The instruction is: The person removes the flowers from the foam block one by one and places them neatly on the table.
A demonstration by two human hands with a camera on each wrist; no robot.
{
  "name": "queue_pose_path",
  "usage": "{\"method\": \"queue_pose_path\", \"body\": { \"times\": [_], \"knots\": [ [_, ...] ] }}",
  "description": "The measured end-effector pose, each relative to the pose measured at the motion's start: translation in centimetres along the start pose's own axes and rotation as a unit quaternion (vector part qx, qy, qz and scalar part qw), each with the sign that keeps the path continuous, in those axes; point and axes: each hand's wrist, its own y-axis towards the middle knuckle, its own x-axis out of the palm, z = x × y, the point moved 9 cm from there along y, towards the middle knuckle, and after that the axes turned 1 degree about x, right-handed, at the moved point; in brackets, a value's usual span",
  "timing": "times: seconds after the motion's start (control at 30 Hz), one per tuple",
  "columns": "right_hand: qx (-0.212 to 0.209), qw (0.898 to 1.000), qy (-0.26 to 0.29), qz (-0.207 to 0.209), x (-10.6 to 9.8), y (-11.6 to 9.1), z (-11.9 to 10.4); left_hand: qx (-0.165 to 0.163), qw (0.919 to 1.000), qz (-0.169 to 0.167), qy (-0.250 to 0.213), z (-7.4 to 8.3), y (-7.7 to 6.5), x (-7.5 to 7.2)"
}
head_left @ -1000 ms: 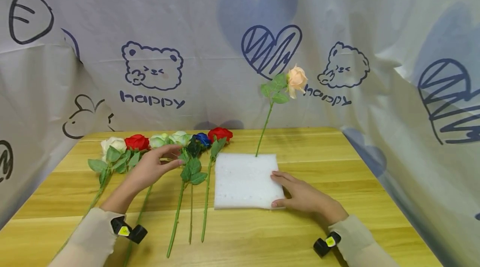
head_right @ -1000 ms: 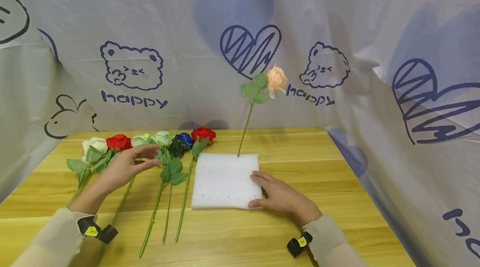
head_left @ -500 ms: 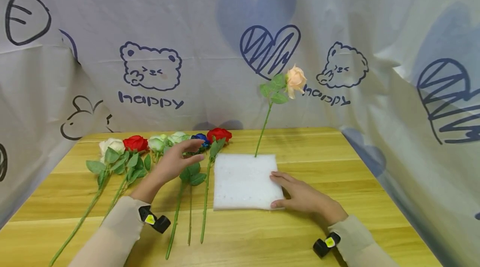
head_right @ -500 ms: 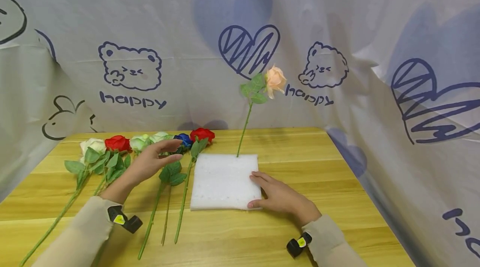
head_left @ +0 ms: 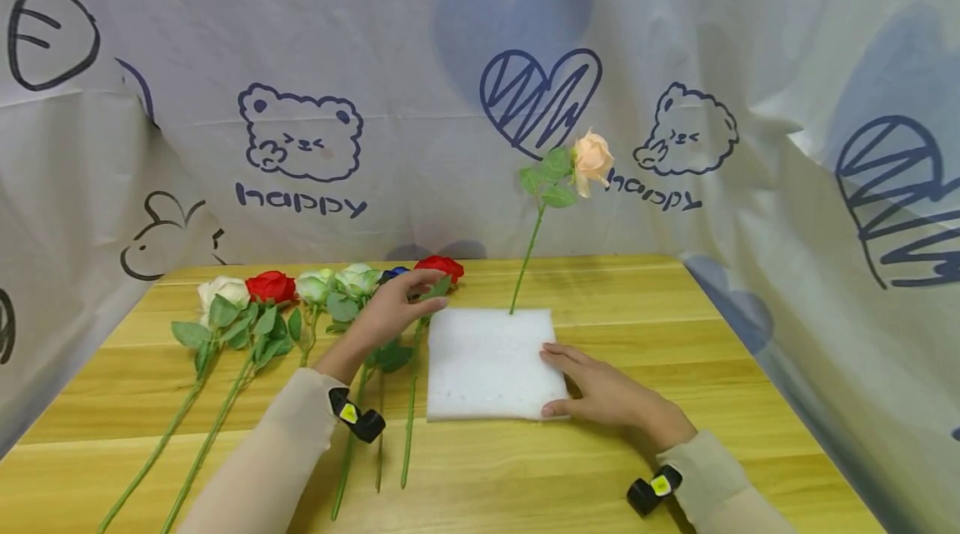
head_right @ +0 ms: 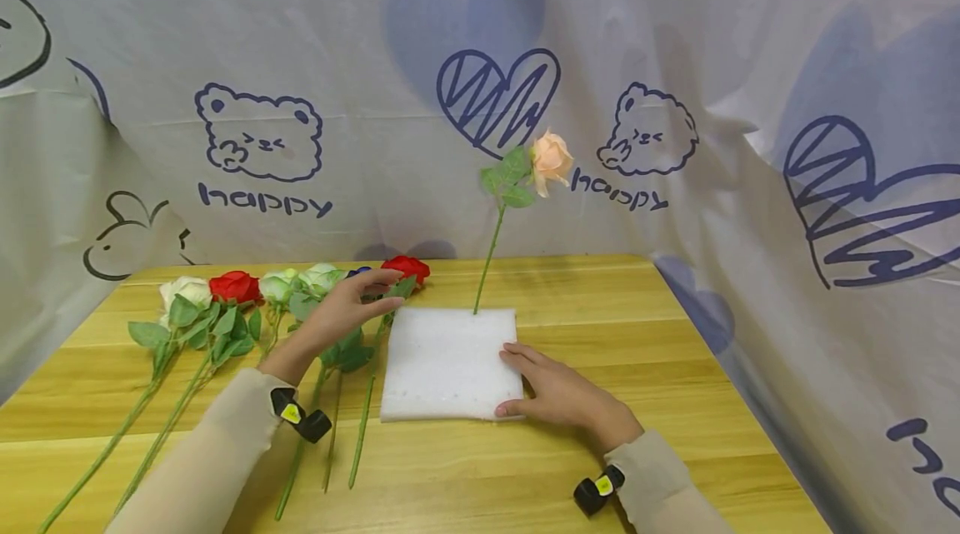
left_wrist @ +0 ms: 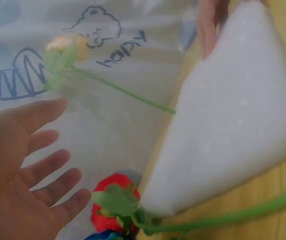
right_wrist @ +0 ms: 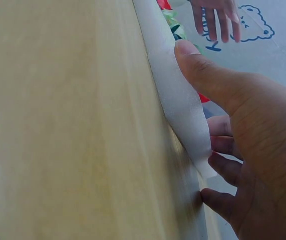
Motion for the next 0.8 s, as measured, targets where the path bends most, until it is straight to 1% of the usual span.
{"method": "queue_pose_path", "body": {
  "times": [0.1, 0.37, 0.53, 0.63, 0.8],
  "knots": [
    [-0.002, 1.0, -0.001, 0.002, 0.0, 0.0, 0.0, 0.002, 1.0, 0.001, -0.002, 0.0, 0.7, 0.5],
    [-0.001, 1.0, -0.001, 0.0, -0.1, 0.0, 0.0, -0.008, 0.9999, 0.002, -0.013, 0.0, 2.3, 1.9],
    [0.001, 1.0, 0.003, -0.002, -0.1, -0.1, 0.0, 0.002, 1.0, 0.002, -0.006, 0.3, 3.5, 2.8],
    [0.003, 1.0, 0.006, -0.003, -0.1, 0.0, 0.0, 0.002, 1.0, 0.0, -0.003, 0.4, 4.2, 3.4],
    [0.003, 1.0, 0.01, -0.003, 0.0, 0.0, -0.1, -0.017, 0.9997, -0.007, -0.019, 0.3, 5.1, 4.6]
  ]
}}
